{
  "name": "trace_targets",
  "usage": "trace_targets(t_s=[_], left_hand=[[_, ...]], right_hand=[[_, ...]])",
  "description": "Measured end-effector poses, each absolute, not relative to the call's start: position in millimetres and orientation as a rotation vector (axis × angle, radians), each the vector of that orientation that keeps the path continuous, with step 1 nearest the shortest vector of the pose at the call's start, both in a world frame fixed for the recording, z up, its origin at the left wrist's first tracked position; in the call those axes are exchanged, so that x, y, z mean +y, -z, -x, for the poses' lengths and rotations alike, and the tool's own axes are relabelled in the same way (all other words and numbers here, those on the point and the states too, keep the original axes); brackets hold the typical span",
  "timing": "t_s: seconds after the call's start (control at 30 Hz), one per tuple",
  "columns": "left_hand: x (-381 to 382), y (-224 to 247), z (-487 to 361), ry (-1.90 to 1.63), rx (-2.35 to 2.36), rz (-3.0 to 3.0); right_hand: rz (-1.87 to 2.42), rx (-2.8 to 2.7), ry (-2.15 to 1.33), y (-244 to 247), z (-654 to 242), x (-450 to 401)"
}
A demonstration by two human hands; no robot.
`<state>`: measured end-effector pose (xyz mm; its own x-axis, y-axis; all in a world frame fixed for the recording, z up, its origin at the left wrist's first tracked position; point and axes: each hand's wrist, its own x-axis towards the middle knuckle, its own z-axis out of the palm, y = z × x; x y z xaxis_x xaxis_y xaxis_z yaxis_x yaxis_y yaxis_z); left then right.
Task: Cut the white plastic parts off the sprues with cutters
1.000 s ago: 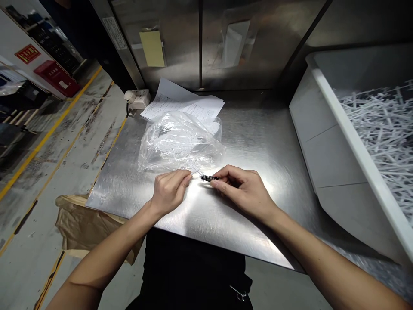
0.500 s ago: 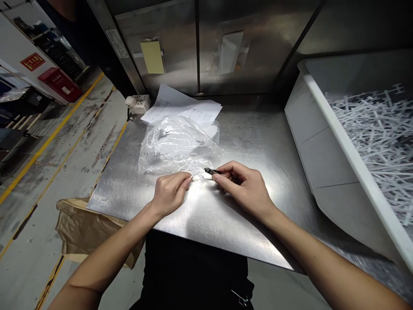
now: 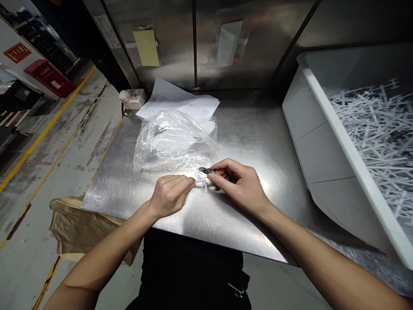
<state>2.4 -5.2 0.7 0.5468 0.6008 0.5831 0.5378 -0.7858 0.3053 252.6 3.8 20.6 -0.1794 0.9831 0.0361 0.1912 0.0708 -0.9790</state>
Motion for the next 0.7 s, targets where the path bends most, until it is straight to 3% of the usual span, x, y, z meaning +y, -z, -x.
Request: trace_targets(t_s=[0.7], left_hand=[[-4.9,-2.2,-4.0,-1.032,1.033,-2.631]], right_hand=[[1.293,-1.484,-1.158,-15.8,-247.7,0.5]])
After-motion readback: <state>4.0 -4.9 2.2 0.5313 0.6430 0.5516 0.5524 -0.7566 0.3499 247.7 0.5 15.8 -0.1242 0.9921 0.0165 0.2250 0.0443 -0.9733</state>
